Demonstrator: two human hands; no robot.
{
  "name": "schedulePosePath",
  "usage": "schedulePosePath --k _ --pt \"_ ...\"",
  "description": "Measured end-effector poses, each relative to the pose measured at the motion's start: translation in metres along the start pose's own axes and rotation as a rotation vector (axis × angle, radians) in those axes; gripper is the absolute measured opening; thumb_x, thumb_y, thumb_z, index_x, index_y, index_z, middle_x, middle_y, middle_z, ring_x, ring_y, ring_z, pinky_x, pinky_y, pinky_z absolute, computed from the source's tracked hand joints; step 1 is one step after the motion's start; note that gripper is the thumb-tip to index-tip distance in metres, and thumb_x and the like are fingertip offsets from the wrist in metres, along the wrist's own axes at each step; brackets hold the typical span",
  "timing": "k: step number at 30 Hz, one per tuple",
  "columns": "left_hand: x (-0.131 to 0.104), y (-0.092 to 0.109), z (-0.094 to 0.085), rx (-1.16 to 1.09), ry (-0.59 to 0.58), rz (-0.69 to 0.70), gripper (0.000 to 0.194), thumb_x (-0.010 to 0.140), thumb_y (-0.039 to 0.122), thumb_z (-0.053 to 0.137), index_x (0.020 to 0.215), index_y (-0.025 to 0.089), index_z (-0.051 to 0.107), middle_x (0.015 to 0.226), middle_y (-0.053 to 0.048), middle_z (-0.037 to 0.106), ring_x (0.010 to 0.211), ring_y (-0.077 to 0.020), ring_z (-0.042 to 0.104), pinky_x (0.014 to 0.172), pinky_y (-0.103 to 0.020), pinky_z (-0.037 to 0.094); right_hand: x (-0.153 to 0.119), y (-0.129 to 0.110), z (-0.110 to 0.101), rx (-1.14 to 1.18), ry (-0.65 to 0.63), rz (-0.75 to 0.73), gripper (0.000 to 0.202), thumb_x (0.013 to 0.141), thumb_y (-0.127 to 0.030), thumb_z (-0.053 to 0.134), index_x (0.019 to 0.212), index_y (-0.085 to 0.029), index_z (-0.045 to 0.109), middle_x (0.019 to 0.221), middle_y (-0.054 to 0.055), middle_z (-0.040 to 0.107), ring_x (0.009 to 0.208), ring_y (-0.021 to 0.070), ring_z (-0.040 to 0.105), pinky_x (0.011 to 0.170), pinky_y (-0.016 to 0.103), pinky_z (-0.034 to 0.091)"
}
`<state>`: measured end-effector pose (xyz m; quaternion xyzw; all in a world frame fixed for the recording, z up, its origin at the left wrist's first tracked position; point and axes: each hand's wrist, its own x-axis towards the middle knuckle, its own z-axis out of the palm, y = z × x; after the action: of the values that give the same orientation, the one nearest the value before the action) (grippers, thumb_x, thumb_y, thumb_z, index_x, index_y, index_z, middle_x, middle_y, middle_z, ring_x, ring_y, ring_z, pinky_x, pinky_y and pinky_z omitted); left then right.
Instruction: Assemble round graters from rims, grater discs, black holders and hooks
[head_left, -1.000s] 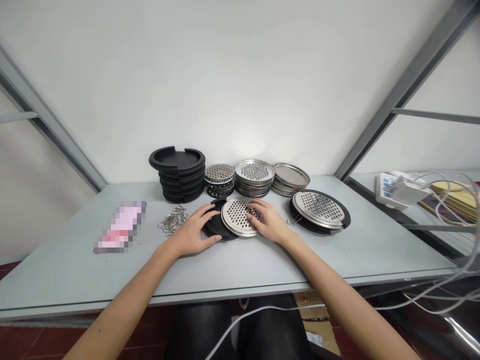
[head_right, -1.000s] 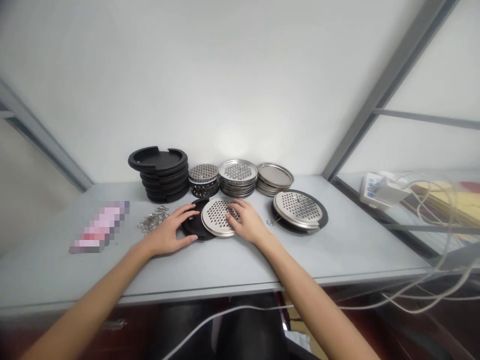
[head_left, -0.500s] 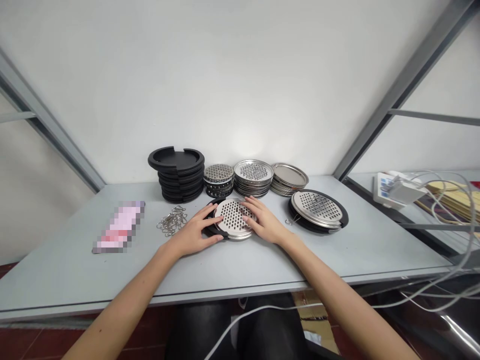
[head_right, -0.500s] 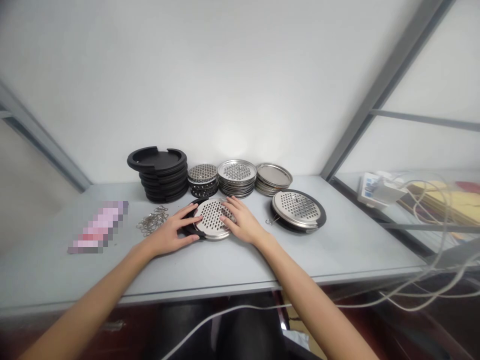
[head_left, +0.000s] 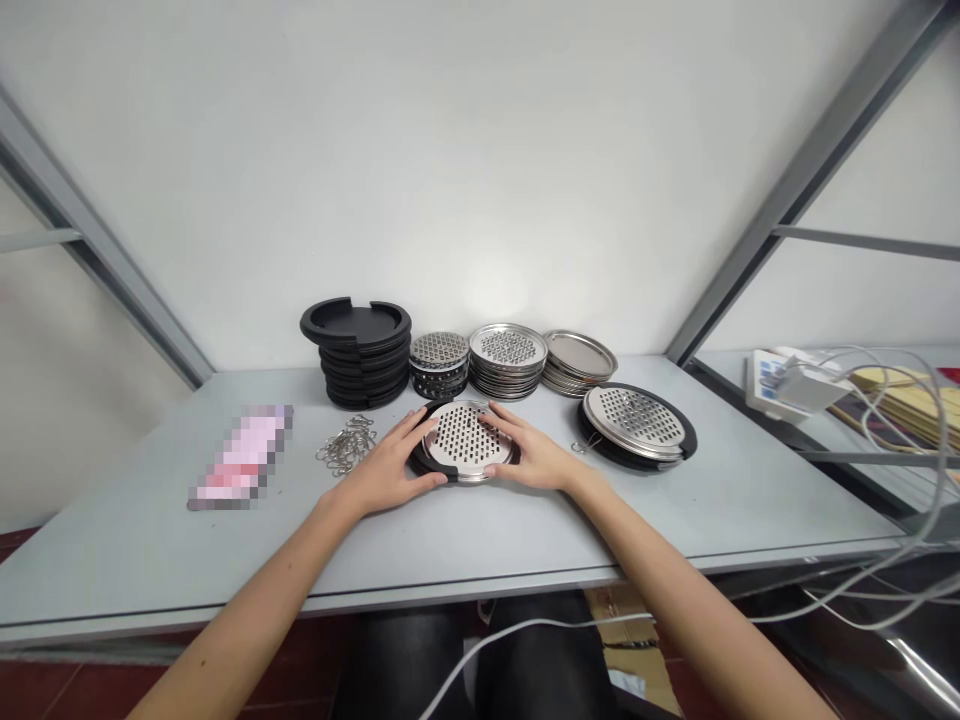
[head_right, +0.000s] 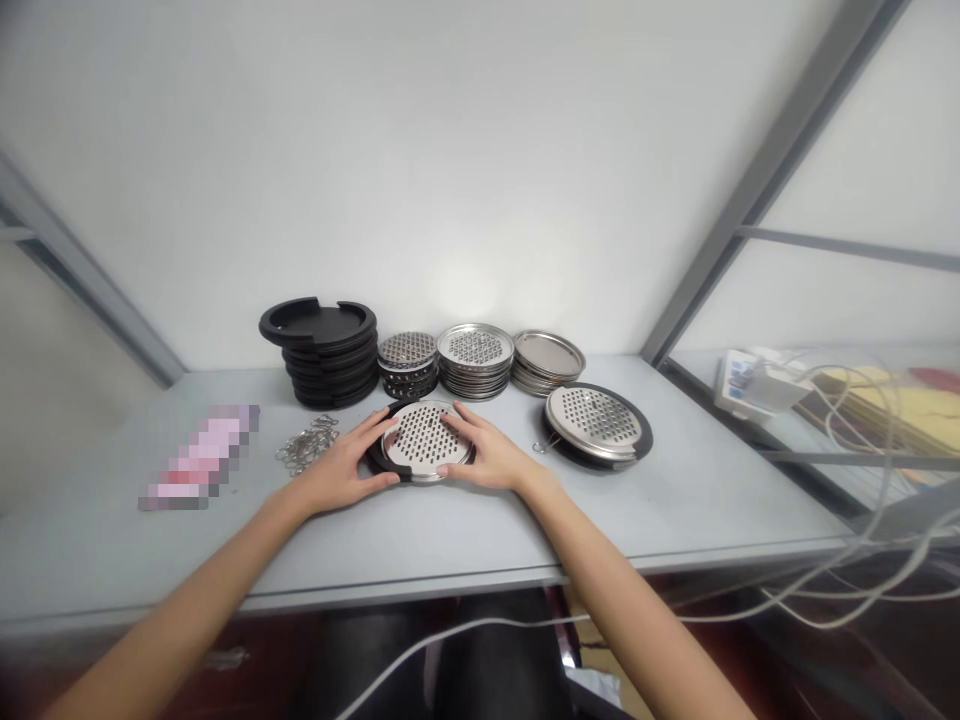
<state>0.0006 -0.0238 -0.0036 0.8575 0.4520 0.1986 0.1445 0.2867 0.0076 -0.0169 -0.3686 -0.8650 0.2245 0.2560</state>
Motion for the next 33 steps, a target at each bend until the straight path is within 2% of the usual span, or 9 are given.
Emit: schedulePosePath --k 4,8,12,16,20,24,28,33 --pt "0.001 0.001 0.001 0.013 0.016 0.002 0.079 0.081 0.055 0.063 0.147 0.024 0.033 0.156 -0.011 0.025 0.142 -0.0322 0.027 0.114 -0.05 0.03 0.005 -0.001 0.005 -0.01 0.045 -0.004 0.092 0.067 -0.061 0.073 0.142 -0.018 0.043 0.152 0.02 0.029 0.139 0.0368 0.032 0.112 0.055 0.03" --pt "0.007 0.003 -0.002 0.052 0.058 0.011 0.094 0.071 0.061 0.07 0.148 0.024 0.031 0.152 -0.012 0.035 0.136 -0.0334 0.038 0.11 -0.048 0.035 0.011 0.001 0.007 -0.015 0.041 -0.02 0.095 0.065 -0.063 0.073 0.142 -0.017 0.043 0.152 0.021 0.029 0.139 0.0363 0.032 0.112 0.053 0.031" --pt "0.025 0.008 -0.012 0.136 0.018 0.024 0.114 0.061 0.069 0.072 0.151 0.02 0.021 0.151 -0.015 0.035 0.133 -0.0366 0.042 0.107 -0.047 0.038 0.01 0.008 0.002 -0.026 0.022 -0.006 0.103 0.062 -0.065 0.075 0.145 -0.016 0.038 0.153 0.022 0.028 0.141 0.0363 0.028 0.114 0.054 0.027" --pt "0.044 0.011 -0.011 0.207 0.01 0.028 0.119 0.057 0.073 0.072 0.151 0.02 0.02 0.143 -0.016 0.047 0.123 -0.0396 0.051 0.103 -0.05 0.038 0.006 0.014 -0.002 -0.038 0.051 0.028 0.107 0.057 -0.065 0.078 0.144 -0.017 0.038 0.153 0.022 0.026 0.142 0.037 0.024 0.114 0.055 0.026" --pt "0.046 0.007 0.002 0.155 0.037 0.071 0.108 0.066 0.071 0.066 0.15 0.017 0.025 0.15 -0.017 0.037 0.134 -0.0372 0.039 0.109 -0.05 0.033 0.004 0.016 -0.003 -0.033 0.06 0.04 0.106 0.059 -0.063 0.078 0.145 -0.016 0.037 0.154 0.023 0.024 0.142 0.0371 0.025 0.113 0.055 0.027" --pt "0.038 -0.002 0.009 0.055 0.009 0.067 0.099 0.078 0.064 0.06 0.152 0.015 0.016 0.155 -0.017 0.026 0.141 -0.0338 0.028 0.113 -0.048 0.03 0.003 0.019 -0.004 -0.038 0.092 0.032 0.099 0.066 -0.061 0.075 0.145 -0.018 0.036 0.153 0.021 0.028 0.141 0.0364 0.028 0.112 0.056 0.029" --pt "0.034 -0.007 0.005 0.002 -0.006 0.045 0.101 0.078 0.061 0.062 0.153 0.015 0.011 0.156 -0.016 0.025 0.141 -0.0327 0.029 0.114 -0.046 0.03 0.001 0.02 -0.008 -0.073 0.131 0.043 0.096 0.069 -0.06 0.073 0.146 -0.017 0.035 0.15 0.021 0.034 0.138 0.0364 0.033 0.112 0.057 0.031" --pt "0.034 -0.01 -0.001 -0.01 -0.008 0.062 0.102 0.077 0.059 0.064 0.153 0.016 0.011 0.155 -0.015 0.027 0.14 -0.0316 0.032 0.114 -0.046 0.03 -0.002 0.016 -0.008 -0.095 0.116 0.014 0.088 0.076 -0.056 0.068 0.146 -0.013 0.035 0.147 0.022 0.039 0.136 0.0341 0.038 0.112 0.055 0.032"
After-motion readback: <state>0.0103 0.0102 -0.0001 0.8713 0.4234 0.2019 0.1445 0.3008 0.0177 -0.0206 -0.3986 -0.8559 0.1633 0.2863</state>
